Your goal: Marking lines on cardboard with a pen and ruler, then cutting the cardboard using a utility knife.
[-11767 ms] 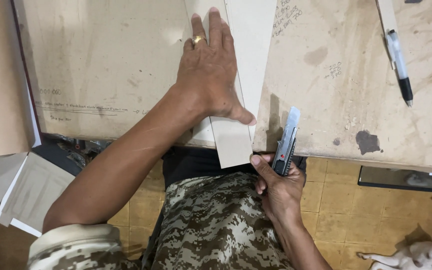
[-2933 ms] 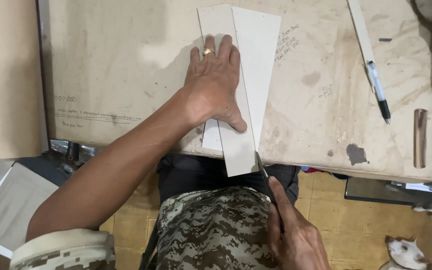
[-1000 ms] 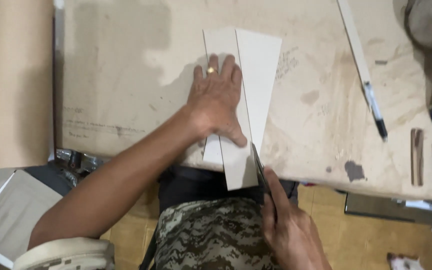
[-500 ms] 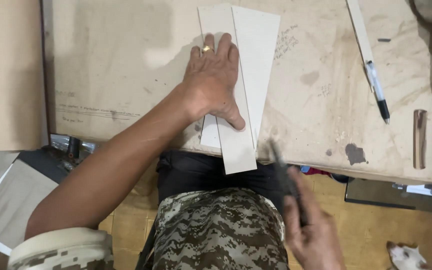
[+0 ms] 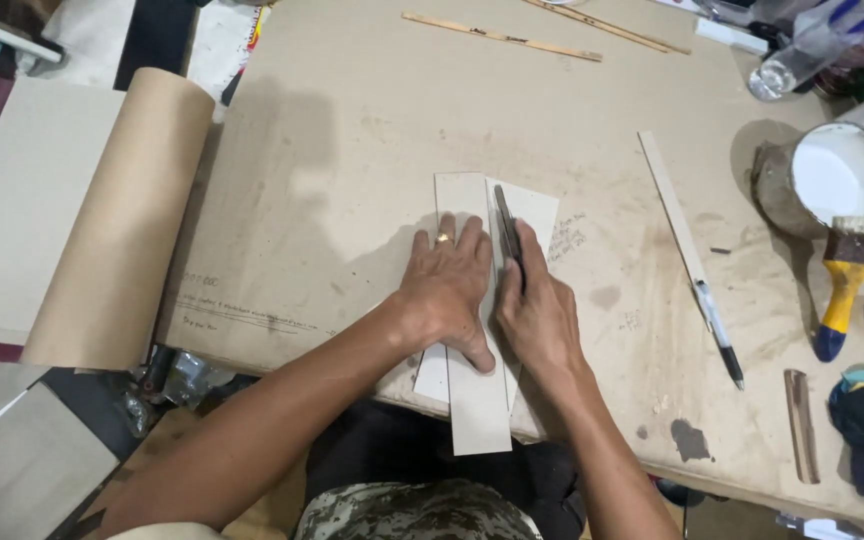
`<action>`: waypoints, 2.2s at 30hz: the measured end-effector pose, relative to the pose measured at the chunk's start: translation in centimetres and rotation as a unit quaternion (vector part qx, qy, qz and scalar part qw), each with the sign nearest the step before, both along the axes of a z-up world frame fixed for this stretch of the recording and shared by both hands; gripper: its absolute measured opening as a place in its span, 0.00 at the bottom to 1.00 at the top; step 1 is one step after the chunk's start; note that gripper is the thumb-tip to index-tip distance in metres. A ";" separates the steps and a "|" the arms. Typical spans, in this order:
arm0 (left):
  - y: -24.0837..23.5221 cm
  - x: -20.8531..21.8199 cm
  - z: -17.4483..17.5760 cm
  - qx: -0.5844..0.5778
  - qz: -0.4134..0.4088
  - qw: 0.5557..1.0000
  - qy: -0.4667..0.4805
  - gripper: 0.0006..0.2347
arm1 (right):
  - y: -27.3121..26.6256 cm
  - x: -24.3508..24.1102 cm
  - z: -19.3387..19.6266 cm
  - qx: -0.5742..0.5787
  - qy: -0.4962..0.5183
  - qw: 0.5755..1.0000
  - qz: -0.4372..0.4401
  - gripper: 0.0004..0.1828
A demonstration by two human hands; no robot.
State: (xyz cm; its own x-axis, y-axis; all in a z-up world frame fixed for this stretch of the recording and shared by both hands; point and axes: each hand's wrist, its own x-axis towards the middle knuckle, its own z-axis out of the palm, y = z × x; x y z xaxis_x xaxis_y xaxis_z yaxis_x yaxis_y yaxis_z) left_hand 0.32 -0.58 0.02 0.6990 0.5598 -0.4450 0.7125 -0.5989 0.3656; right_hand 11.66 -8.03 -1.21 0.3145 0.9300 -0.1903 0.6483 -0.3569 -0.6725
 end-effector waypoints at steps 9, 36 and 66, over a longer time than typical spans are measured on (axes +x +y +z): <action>0.2 0.2 -0.9 0.005 -0.001 1.000 0.015 0.62 | 2.4 0.7 -2.1 0.029 -0.024 0.999 0.032 0.28; 0.6 1.1 -3.7 0.064 0.004 0.996 0.065 0.66 | -17.6 -1.6 0.6 -0.191 -0.040 0.980 0.035 0.33; 0.5 0.8 -4.9 0.058 0.003 0.996 0.062 0.68 | -15.3 3.2 -4.5 0.115 -0.097 0.983 -0.104 0.30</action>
